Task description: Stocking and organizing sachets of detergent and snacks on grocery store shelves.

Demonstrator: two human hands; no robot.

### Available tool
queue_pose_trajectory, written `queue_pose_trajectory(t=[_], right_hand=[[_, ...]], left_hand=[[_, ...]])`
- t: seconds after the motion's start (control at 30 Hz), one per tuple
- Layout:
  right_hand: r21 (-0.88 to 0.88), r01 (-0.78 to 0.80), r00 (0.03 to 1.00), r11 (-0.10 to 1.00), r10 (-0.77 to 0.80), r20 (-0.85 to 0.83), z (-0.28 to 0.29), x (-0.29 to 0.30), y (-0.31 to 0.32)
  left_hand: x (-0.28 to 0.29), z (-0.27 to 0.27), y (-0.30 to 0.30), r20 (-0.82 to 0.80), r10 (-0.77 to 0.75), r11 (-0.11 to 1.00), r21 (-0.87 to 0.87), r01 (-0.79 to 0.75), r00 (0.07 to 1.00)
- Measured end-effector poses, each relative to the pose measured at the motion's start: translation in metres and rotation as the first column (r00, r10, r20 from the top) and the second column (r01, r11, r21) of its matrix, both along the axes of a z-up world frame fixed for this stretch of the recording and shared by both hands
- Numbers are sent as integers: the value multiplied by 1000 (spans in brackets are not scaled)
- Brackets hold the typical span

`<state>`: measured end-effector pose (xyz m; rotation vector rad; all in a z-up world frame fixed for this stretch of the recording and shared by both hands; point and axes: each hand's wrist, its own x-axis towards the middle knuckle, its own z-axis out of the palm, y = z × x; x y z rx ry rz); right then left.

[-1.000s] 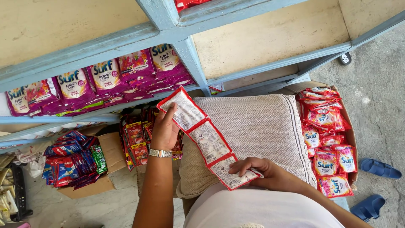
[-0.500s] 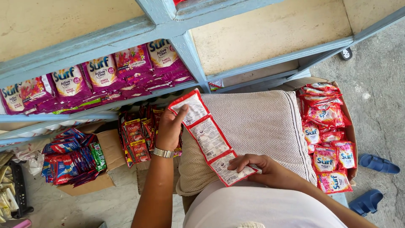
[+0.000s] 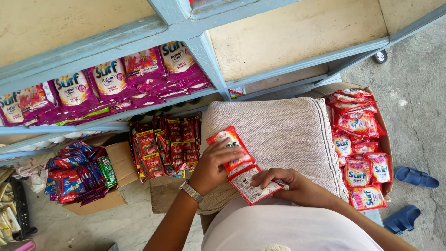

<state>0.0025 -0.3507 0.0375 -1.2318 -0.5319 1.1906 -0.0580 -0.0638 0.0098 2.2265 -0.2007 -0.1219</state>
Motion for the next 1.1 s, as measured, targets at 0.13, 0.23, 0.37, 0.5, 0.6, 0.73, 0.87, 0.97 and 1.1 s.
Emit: queue_pose_trajectory(t=[0.13, 0.23, 0.37, 0.5, 0.6, 0.73, 0.87, 0.97, 1.1], right_hand=[[-10, -5, 1000, 1000, 6, 21, 1, 0, -1], [-23, -15, 999, 1000, 16, 29, 1, -1, 0], [-53, -28, 999, 998, 30, 25, 9, 0, 5], [-51, -35, 998, 998, 37, 48, 9, 0, 6], [-14, -32, 996, 999, 33, 80, 7, 2, 5], [-35, -35, 997, 999, 38, 66, 5, 0, 5], [-58, -27, 998, 998, 30, 47, 6, 0, 7], [-69, -35, 997, 997, 39, 62, 8, 2, 7], [-73, -38, 998, 997, 42, 50, 3, 0, 6]], left_hand=[[-12, 5, 0, -96, -97, 993, 63, 104, 991], [-18, 6, 2, -82, -82, 996, 17, 84, 993], [-17, -2, -5, 26, 79, 988, 132, -82, 997], [-15, -19, -8, 0, 124, 950, 288, -119, 992], [-15, -25, -2, -29, 89, 954, 291, -76, 996], [-15, -29, -4, -19, 137, 934, 335, -122, 990], [-1, 12, -25, -12, 185, 932, 320, -171, 983], [-7, 4, -29, -117, 180, 919, 373, -125, 977], [-10, -1, -19, -53, 178, 939, 309, -153, 983]])
